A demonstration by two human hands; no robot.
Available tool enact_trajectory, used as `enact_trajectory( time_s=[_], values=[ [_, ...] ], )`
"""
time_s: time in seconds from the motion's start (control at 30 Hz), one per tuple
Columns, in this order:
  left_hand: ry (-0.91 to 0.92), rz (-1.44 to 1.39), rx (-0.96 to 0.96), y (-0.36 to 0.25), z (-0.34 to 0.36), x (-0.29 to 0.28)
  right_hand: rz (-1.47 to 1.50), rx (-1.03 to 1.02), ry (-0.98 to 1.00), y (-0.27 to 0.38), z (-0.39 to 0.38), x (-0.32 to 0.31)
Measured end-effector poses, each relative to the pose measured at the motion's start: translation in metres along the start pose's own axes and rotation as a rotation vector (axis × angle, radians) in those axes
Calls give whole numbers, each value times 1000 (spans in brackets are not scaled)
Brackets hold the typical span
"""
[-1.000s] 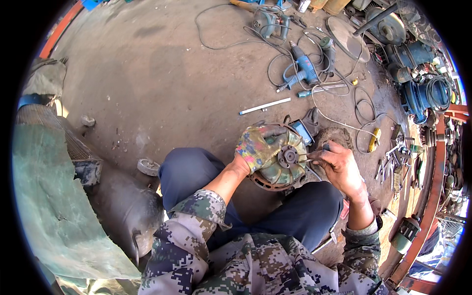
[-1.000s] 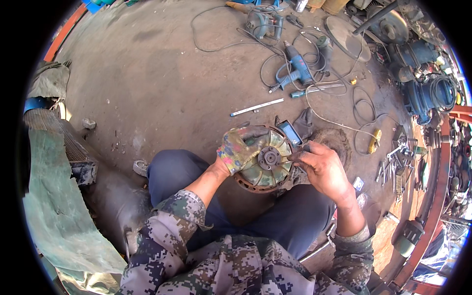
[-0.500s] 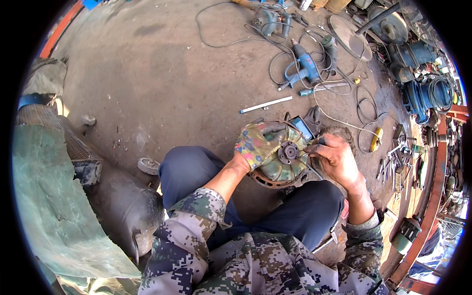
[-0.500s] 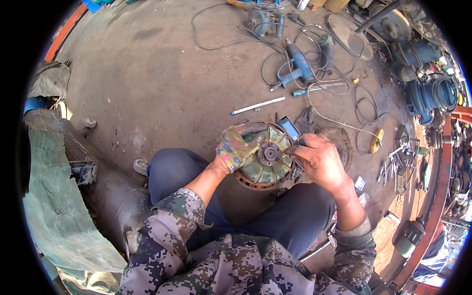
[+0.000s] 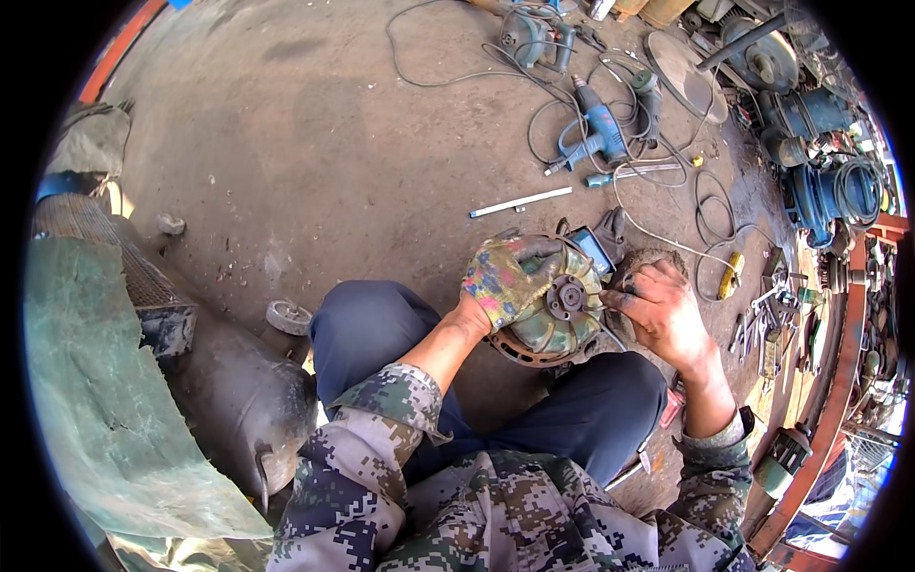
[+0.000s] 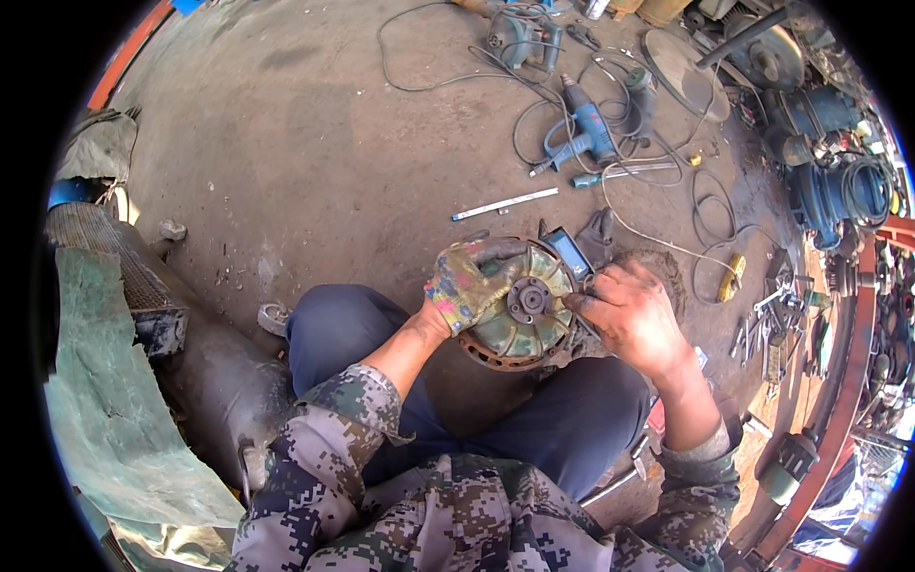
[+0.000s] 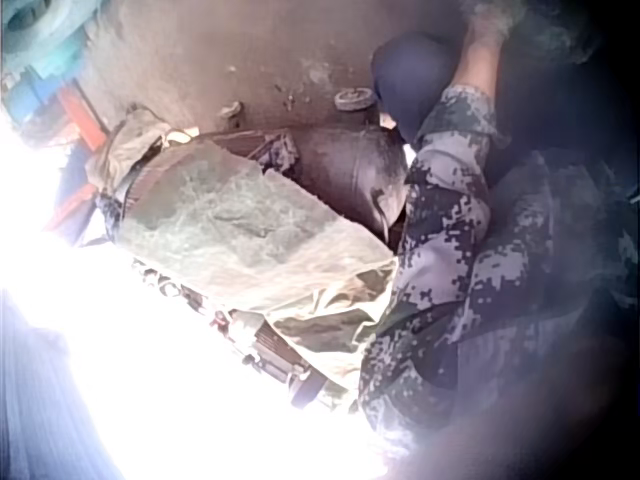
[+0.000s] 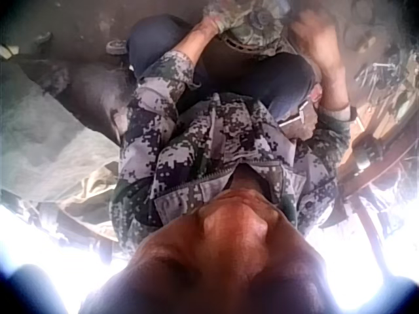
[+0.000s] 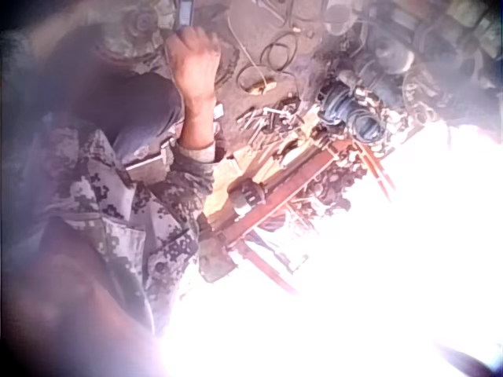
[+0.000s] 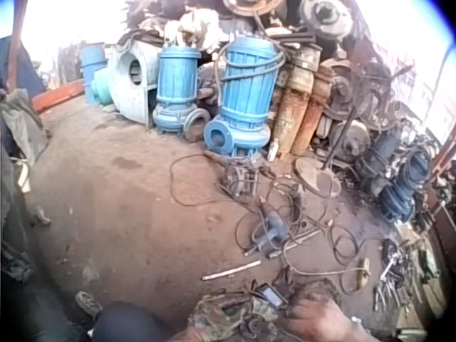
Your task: The person sits on the ground and uses a screwdriver to remove screws from a motor component. They then lift the motor, inspect the internal wiring, and place it back down.
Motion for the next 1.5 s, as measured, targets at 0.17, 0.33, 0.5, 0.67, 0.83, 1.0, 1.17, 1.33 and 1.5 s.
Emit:
enact_trajectory(
  time_s=[0.17, 0.33, 0.5, 0.67, 0.83, 1.0, 1.17, 1.33, 1.5],
  values=[
    [-49, 80, 85, 1, 1, 1, 97, 175, -8, 9, -9, 5],
    [-15, 25, 54, 7, 2, 5, 203, 347, -14, 28, -17, 9],
    [-32, 75, 39, 4, 1, 2, 334, 382, -20, 68, -24, 15],
    [-19, 79, 126, 7, 0, 4, 463, 260, 34, 91, -4, 21],
    [101, -347, 61, 7, 0, 9, 281, 204, -1, 47, 34, 18],
    [-6, 25, -9, 5, -3, 2, -3, 382, 129, 19, 28, -1],
    [-1, 185, 255, 9, 1, 8, 154, 21, -30, 59, 34, -12],
    [32, 2, 114, 6, 0, 8, -67, 102, 31, 28, 58, 4],
    [13, -103, -59, -1, -1, -1, 144, 185, -26, 9, 46, -4]
  ],
)
Point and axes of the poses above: each hand's wrist, its own z-axis towards the middle knuckle, its own x-axis out of the palm, y = z × x, the point moved 4 cm from there along z, towards the middle knuckle, and after that the axes turned 9 degrees about -x, right-handed, at the moved point
